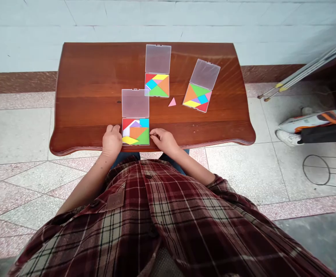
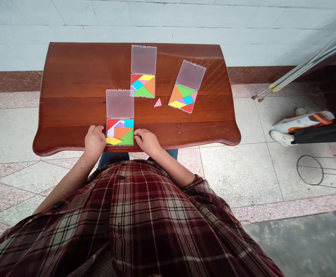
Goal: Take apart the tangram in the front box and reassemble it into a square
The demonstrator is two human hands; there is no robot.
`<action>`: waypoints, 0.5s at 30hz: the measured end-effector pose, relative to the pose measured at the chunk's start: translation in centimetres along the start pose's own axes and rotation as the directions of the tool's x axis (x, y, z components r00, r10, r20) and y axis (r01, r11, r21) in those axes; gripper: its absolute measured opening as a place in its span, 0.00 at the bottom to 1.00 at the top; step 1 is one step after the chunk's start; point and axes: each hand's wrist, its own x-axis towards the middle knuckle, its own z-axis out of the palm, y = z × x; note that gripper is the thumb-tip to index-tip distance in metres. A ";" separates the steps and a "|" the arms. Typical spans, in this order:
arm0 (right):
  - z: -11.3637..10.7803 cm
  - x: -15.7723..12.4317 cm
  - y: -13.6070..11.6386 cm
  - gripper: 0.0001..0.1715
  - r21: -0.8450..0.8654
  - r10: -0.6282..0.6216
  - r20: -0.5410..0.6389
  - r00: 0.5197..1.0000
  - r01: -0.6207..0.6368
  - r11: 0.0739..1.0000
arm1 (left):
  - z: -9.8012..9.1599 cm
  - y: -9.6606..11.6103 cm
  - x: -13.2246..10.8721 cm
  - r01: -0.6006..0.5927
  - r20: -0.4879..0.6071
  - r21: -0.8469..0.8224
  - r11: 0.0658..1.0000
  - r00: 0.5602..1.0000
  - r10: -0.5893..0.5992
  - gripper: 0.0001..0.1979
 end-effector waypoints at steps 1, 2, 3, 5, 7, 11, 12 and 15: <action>0.3 -0.1 -0.7 0.10 -0.037 -0.019 0.010 1.000 0.020 0.999 | 0.3 -0.1 0.0 -0.001 -0.020 -0.017 1.000 1.000 0.001 0.18; 0.6 -0.2 -1.5 0.11 -0.070 -0.047 0.029 0.998 0.049 0.996 | 0.5 -0.1 0.0 -0.007 -0.036 -0.037 0.999 0.999 0.006 0.18; 1.0 -0.2 -2.4 0.13 -0.098 -0.087 0.060 0.994 0.093 0.991 | 0.6 -0.1 -0.1 -0.012 -0.051 -0.055 0.998 0.999 0.009 0.17; 1.7 0.1 -4.3 0.16 -0.151 -0.177 0.157 0.972 0.201 0.968 | 0.8 -0.1 -0.2 -0.014 -0.069 -0.070 0.997 0.998 0.009 0.16; 2.4 0.6 -5.9 0.20 -0.236 -0.178 0.241 0.954 0.235 0.943 | 0.9 0.0 -0.2 -0.006 -0.074 -0.056 0.998 0.997 0.002 0.16; 3.2 1.8 -7.3 0.21 -0.379 -0.079 0.301 0.950 0.195 0.905 | 1.2 -0.1 -0.2 -0.012 -0.103 -0.054 0.998 0.995 0.006 0.16; 3.2 2.0 -7.4 0.22 -0.386 -0.064 0.305 0.950 0.185 0.904 | 1.3 -0.2 -0.2 -0.024 -0.116 -0.069 0.997 0.993 0.016 0.16; 3.1 2.3 -7.3 0.25 -0.368 -0.016 0.327 0.945 0.144 0.918 | 1.5 -0.7 -0.1 -0.071 -0.153 -0.133 0.989 0.987 0.051 0.17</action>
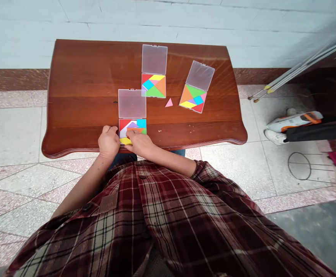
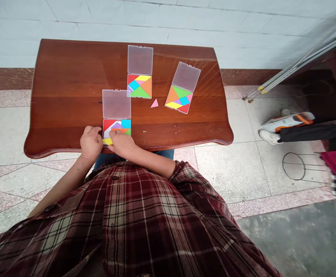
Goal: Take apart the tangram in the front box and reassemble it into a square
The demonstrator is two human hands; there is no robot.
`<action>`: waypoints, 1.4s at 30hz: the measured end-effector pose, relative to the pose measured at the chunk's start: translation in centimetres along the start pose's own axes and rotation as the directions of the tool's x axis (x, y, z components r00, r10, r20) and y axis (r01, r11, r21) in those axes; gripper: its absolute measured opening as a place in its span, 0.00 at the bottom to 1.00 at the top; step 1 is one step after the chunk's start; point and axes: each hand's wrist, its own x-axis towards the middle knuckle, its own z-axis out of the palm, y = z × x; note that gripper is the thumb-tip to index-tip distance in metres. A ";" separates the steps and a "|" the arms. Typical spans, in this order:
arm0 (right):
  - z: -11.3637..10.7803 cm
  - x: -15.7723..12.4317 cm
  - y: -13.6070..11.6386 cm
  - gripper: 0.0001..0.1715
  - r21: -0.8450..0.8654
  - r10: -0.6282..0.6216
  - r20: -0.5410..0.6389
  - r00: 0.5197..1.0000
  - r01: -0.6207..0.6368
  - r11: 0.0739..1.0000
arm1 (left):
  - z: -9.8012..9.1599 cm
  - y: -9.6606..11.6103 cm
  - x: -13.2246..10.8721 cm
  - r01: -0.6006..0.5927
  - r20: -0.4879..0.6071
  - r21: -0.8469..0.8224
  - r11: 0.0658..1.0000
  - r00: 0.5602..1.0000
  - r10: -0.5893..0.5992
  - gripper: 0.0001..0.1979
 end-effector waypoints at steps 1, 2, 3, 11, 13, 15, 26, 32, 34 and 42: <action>-0.1 0.0 0.2 0.26 0.017 0.007 0.008 1.000 -0.007 1.000 | 0.0 -0.2 0.0 -0.013 -0.011 -0.022 1.000 1.000 0.013 0.18; -0.3 -0.1 0.4 0.26 0.034 0.013 0.005 1.000 -0.013 0.999 | 0.1 -0.4 0.1 -0.027 -0.024 -0.039 0.999 0.999 0.027 0.18; -0.5 -0.2 0.8 0.25 0.052 0.021 -0.009 1.000 -0.021 0.998 | 0.1 -0.6 0.1 -0.043 -0.039 -0.055 0.998 0.998 0.041 0.18; -4.1 -1.5 10.1 0.19 0.097 0.424 -0.276 0.862 -0.414 0.905 | 0.3 -0.9 -0.1 -0.066 -0.061 -0.050 0.997 0.996 0.063 0.18; -5.1 -1.5 12.4 0.20 0.081 0.455 -0.257 0.853 -0.450 0.889 | 0.2 -0.6 -0.1 -0.052 -0.047 -0.020 0.998 0.998 0.051 0.18; -6.1 -1.2 13.7 0.21 0.090 0.457 -0.256 0.852 -0.450 0.888 | 0.2 -0.4 -0.2 -0.045 -0.035 -0.005 0.999 0.998 0.045 0.18; -4.4 0.9 5.2 0.19 0.073 -0.111 -0.056 0.992 0.115 0.991 | -0.2 0.0 -1.3 -0.214 -0.003 -0.045 0.976 0.977 0.214 0.18; -4.0 1.6 3.6 0.27 0.007 -0.026 -0.018 0.999 0.026 1.000 | -0.4 1.0 -1.3 -0.230 0.035 0.064 0.971 0.973 0.228 0.19; -4.3 2.1 3.7 0.24 -0.008 0.009 -0.033 0.999 -0.009 1.000 | -0.4 1.1 -1.3 -0.225 0.041 0.072 0.972 0.974 0.223 0.18; -3.3 4.0 2.8 0.17 -0.069 0.089 -0.062 0.994 -0.093 0.993 | -0.4 1.1 -1.2 -0.199 0.074 0.056 0.978 0.978 0.195 0.19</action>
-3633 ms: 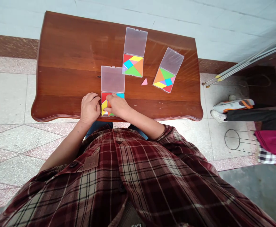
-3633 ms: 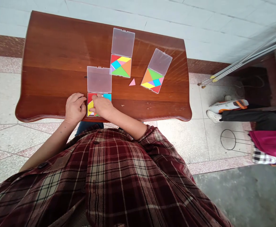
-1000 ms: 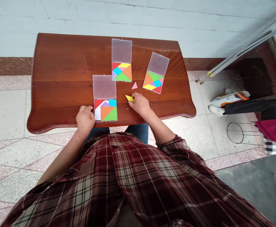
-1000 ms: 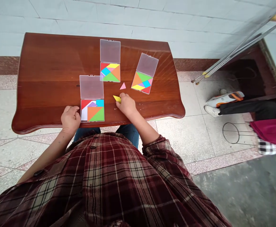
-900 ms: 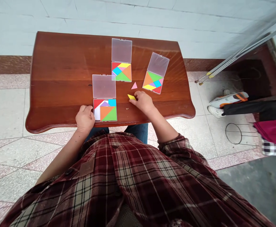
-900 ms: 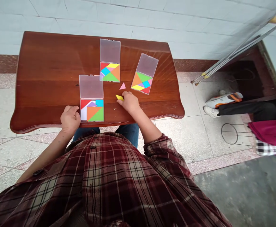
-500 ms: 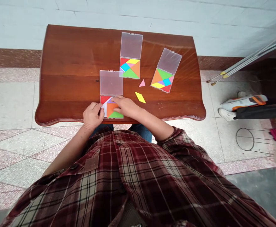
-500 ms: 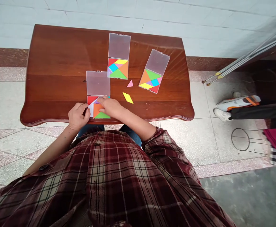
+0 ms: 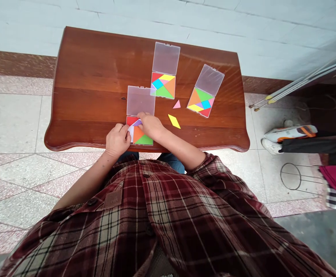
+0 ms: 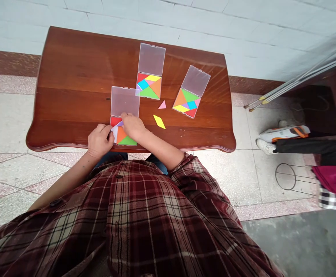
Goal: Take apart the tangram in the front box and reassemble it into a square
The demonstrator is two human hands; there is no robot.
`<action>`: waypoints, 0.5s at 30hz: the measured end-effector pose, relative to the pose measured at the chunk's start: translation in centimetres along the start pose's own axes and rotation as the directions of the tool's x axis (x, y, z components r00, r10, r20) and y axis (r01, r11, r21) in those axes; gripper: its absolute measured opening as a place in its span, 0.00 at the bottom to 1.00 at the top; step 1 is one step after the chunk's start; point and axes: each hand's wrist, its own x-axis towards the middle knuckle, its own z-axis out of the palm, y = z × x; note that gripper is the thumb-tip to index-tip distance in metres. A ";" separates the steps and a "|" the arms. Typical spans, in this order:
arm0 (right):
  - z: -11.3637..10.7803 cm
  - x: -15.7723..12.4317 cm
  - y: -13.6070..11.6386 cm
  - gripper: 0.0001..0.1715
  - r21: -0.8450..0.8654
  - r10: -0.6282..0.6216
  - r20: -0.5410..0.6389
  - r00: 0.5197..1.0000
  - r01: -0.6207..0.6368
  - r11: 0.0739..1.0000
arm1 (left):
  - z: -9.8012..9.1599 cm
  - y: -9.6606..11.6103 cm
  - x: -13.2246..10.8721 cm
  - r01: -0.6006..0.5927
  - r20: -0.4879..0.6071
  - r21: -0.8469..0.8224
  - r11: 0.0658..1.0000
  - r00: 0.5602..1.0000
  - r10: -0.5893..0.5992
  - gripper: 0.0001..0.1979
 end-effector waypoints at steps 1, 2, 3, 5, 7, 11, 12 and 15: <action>0.2 0.2 -0.1 0.17 0.012 0.031 -0.001 1.000 -0.030 0.999 | 0.0 0.0 0.0 -0.001 -0.002 0.001 1.000 1.000 0.001 0.19; 0.3 0.3 -0.1 0.18 0.025 0.059 0.000 0.998 -0.059 0.998 | 0.0 0.0 0.0 -0.001 -0.004 0.003 1.000 1.000 0.001 0.19; 0.4 0.4 -0.1 0.18 0.040 0.083 0.000 0.997 -0.083 0.996 | 0.0 0.0 0.0 -0.001 -0.005 0.003 1.000 1.000 0.001 0.19; 0.4 0.5 0.0 0.18 0.070 0.114 -0.007 0.993 -0.114 0.991 | 0.1 0.0 0.0 0.002 -0.009 0.000 1.000 1.000 -0.002 0.19; 0.4 0.5 -0.1 0.17 0.092 0.129 -0.020 0.991 -0.127 0.988 | 0.1 0.0 0.0 0.006 -0.009 -0.007 1.000 1.000 -0.006 0.19; 0.4 0.3 -0.8 0.16 0.085 0.107 -0.052 0.993 -0.103 0.991 | 0.2 -0.1 0.0 0.008 -0.005 -0.023 1.000 1.000 -0.008 0.19; 0.4 0.3 -1.0 0.18 0.084 0.100 -0.057 0.993 -0.095 0.992 | 0.3 -0.1 0.0 0.005 -0.008 -0.018 1.000 1.000 -0.006 0.19; 0.7 0.4 -1.6 0.20 0.090 0.110 -0.065 0.992 -0.104 0.990 | 0.3 -0.1 0.0 -0.005 -0.018 0.003 1.000 1.000 0.005 0.19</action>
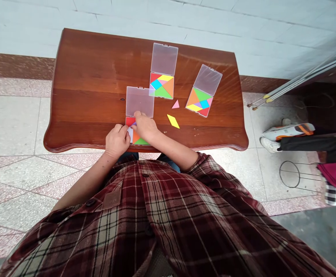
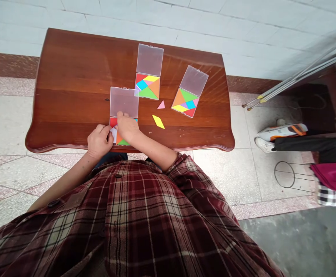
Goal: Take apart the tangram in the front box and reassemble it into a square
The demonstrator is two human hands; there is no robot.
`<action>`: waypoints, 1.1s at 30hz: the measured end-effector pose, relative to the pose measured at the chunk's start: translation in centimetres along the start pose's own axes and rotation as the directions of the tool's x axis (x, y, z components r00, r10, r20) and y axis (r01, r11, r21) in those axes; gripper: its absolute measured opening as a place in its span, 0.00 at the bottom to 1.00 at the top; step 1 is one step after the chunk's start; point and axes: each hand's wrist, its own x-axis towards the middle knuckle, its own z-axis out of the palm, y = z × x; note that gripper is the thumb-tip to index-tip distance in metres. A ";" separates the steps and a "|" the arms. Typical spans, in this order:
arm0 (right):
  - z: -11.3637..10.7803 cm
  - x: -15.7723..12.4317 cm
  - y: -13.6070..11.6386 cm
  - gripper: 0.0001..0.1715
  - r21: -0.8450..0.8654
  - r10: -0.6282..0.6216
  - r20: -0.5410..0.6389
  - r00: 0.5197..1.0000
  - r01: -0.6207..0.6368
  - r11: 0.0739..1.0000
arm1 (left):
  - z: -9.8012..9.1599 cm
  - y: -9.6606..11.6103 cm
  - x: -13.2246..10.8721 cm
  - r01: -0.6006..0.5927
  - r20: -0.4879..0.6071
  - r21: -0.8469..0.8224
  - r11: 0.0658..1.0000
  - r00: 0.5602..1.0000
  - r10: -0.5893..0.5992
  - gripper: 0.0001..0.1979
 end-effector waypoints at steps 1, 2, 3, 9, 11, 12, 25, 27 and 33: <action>0.1 0.1 -0.1 0.20 0.005 0.011 -0.003 1.000 -0.011 1.000 | 0.0 0.0 0.0 -0.002 0.000 0.004 1.000 1.000 0.002 0.20; 0.2 0.2 -0.1 0.21 0.014 0.023 -0.007 1.000 -0.023 1.000 | 0.0 0.0 0.0 -0.003 0.000 0.005 1.000 1.000 0.003 0.20; 0.3 0.4 -0.1 0.21 0.026 0.036 -0.009 0.999 -0.036 0.999 | 0.0 0.0 0.0 -0.003 0.002 0.006 1.000 1.000 0.003 0.20; -0.2 1.0 0.4 0.14 0.107 -0.007 0.027 1.000 0.004 0.994 | -0.3 0.2 0.1 0.015 0.004 -0.004 1.000 1.000 -0.015 0.20; -1.0 0.9 1.3 0.06 0.168 -0.063 0.053 0.997 0.053 0.984 | -0.4 0.2 0.1 0.021 0.007 -0.023 1.000 1.000 -0.021 0.19; -1.5 0.8 2.1 0.04 0.211 -0.080 0.040 0.996 0.070 0.975 | -0.4 0.2 0.1 0.025 0.007 -0.032 0.999 1.000 -0.024 0.18; -4.2 -2.3 10.1 0.13 -0.014 0.068 -0.146 0.987 -0.071 0.997 | 0.3 -0.3 0.1 -0.017 -0.086 0.000 1.000 0.996 0.017 0.17; -3.9 -2.1 8.4 0.15 0.005 -0.054 -0.111 0.992 0.055 0.998 | 0.2 -0.2 0.1 -0.011 -0.074 -0.013 1.000 0.997 0.010 0.17; -2.4 0.0 3.5 0.21 0.003 -0.312 0.175 0.934 0.316 0.949 | 0.2 -0.3 0.3 0.000 -0.079 -0.042 0.999 0.997 -0.003 0.17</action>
